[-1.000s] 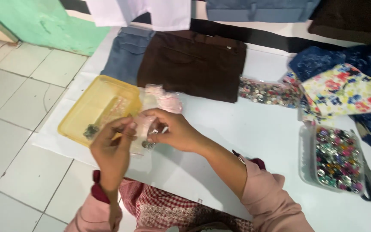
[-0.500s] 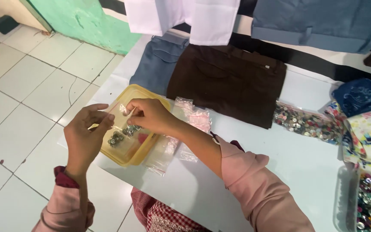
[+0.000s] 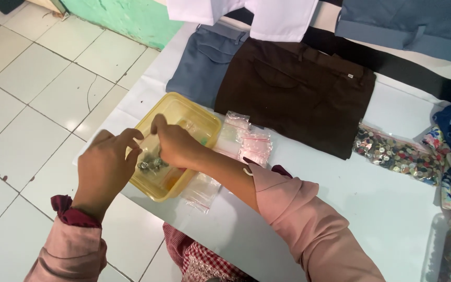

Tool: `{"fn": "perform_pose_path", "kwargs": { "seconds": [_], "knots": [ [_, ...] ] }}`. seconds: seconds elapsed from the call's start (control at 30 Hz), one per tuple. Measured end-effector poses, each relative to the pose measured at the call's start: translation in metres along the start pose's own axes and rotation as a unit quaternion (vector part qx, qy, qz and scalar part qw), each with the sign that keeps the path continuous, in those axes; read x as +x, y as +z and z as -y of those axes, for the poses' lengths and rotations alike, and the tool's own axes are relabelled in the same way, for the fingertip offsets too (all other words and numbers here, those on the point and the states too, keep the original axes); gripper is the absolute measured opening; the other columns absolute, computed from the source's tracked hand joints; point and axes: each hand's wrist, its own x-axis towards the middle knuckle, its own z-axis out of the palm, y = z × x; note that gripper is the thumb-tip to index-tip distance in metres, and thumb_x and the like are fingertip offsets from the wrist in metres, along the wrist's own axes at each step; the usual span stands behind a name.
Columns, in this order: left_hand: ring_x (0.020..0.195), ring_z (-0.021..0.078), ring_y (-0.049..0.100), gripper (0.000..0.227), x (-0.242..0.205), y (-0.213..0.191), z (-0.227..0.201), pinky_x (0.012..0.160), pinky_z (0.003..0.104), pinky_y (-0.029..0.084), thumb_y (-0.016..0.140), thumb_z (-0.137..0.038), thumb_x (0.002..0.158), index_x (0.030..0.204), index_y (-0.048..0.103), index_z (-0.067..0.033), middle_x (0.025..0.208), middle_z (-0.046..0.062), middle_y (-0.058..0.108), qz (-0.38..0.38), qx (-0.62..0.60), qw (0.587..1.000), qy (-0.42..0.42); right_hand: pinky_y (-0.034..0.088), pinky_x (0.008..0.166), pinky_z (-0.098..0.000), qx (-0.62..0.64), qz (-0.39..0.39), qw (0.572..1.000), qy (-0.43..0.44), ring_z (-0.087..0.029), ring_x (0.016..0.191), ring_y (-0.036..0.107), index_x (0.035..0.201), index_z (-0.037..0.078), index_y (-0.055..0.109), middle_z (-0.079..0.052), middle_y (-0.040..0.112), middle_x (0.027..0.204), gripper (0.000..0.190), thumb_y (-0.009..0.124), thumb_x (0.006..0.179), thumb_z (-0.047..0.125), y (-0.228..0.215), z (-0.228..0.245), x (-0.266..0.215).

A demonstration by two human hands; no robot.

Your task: Picking up small metal buttons from a tray and placing them into small plastic bags

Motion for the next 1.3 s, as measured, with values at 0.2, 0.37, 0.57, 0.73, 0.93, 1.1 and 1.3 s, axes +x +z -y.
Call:
{"fn": "perform_pose_path", "kwargs": {
  "seconds": [0.2,0.37,0.57,0.73,0.93,1.1,1.3],
  "knots": [
    [0.085,0.0148,0.065,0.028,-0.002,0.003,0.0,0.068,0.038,0.06,0.08,-0.028,0.085,0.109,0.065,-0.0255,0.084,-0.012,0.073,-0.052,-0.152,0.986,-0.033,0.059,0.087,-0.0537,-0.064,-0.022,0.997,-0.031,-0.041,0.098,0.075,0.105,0.015,0.07,-0.011,0.08,0.09,0.025,0.07,0.082,0.027,0.003,-0.019,0.034],
    [0.09,0.0213,0.068,0.033,0.004,0.022,0.009,0.073,0.043,0.057,0.086,-0.028,0.077,0.102,0.065,-0.0216,0.086,-0.003,0.071,-0.025,-0.202,0.979,-0.003,0.062,0.082,-0.0491,-0.01,-0.049,0.996,-0.069,-0.04,0.094,0.075,0.092,0.011,0.074,-0.013,0.078,0.088,0.018,0.071,0.075,0.014,-0.003,-0.023,0.026],
    [0.088,0.0176,0.066,0.019,0.021,0.061,0.031,0.081,0.036,0.052,0.085,-0.025,0.075,0.082,0.068,-0.0223,0.076,-0.006,0.068,-0.058,-0.091,0.985,0.138,0.062,0.071,-0.0494,-0.08,-0.04,0.984,-0.151,-0.042,0.084,0.074,0.087,0.002,0.072,-0.021,0.074,0.08,0.01,0.068,0.077,-0.001,0.001,-0.033,0.038],
    [0.093,0.0141,0.063,0.019,0.039,0.071,0.036,0.091,0.037,0.046,0.083,-0.026,0.07,0.082,0.068,-0.0256,0.077,-0.011,0.068,-0.037,0.055,0.972,0.224,0.062,0.068,-0.048,-0.183,-0.023,0.973,-0.137,-0.044,0.079,0.073,0.081,-0.002,0.07,-0.024,0.069,0.076,0.008,0.068,0.074,-0.001,0.016,-0.052,0.054],
    [0.093,0.013,0.063,0.009,0.04,0.041,0.023,0.094,0.038,0.043,0.076,-0.026,0.076,0.084,0.071,-0.0282,0.079,-0.012,0.07,-0.042,0.092,0.97,0.222,0.062,0.067,-0.0464,-0.151,-0.053,0.979,-0.124,-0.041,0.075,0.074,0.08,0.005,0.074,-0.017,0.069,0.072,0.01,0.068,0.076,-0.002,0.009,-0.046,0.059],
    [0.09,0.0173,0.061,0.04,0.028,0.032,0.012,0.093,0.042,0.04,0.079,-0.053,0.066,0.087,0.07,-0.0203,0.079,-0.004,0.07,-0.013,-0.021,0.986,0.168,0.062,0.069,-0.0459,-0.081,-0.117,0.985,-0.099,-0.033,0.078,0.075,0.075,0.017,0.073,-0.005,0.074,0.072,0.006,0.071,0.075,0.012,0.007,-0.055,0.068],
    [0.088,0.013,0.057,0.015,0.044,0.073,0.032,0.094,0.039,0.039,0.077,-0.03,0.076,0.08,0.063,-0.0269,0.074,-0.012,0.064,-0.067,0.005,0.983,0.17,0.062,0.075,-0.0469,-0.105,-0.062,0.987,-0.106,-0.036,0.083,0.075,0.081,0.013,0.075,-0.01,0.077,0.078,0.012,0.07,0.072,0.008,0.004,-0.06,0.064]
  ]
}}
